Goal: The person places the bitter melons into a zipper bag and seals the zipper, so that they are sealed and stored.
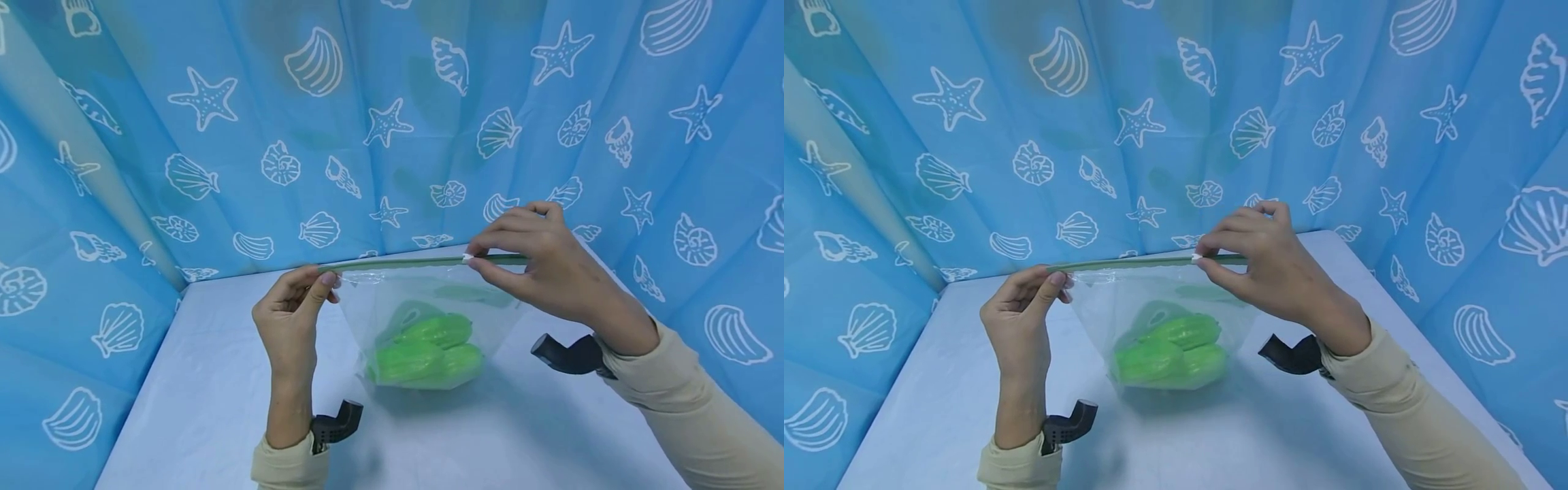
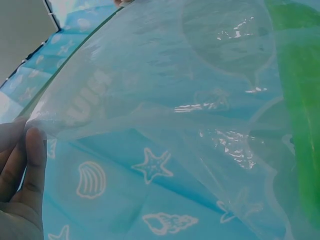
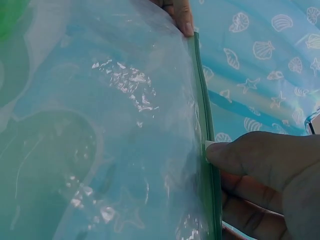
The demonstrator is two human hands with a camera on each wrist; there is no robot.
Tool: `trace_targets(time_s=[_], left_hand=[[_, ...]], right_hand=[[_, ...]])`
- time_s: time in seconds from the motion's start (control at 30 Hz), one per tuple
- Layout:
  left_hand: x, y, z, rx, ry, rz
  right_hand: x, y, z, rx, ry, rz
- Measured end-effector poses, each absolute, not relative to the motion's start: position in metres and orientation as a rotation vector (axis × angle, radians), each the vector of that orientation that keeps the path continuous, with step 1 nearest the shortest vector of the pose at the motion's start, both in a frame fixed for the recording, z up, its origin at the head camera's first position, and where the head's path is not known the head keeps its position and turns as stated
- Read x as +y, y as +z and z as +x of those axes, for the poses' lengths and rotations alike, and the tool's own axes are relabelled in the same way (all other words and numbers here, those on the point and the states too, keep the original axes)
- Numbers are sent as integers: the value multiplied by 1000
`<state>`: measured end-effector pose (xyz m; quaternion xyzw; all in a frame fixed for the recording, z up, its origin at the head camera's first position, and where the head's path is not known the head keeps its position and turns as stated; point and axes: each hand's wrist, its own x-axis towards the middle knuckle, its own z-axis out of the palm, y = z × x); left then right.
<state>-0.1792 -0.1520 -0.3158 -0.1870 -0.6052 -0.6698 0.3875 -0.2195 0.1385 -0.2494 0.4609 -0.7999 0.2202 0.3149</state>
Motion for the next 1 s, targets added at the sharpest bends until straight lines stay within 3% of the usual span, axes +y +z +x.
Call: trace_targets(time_s=[1.0], left_hand=[[-152, -317, -179, -1530, -1722, -482]], right_hand=[[167, -261, -219, -2128, 628, 1157]])
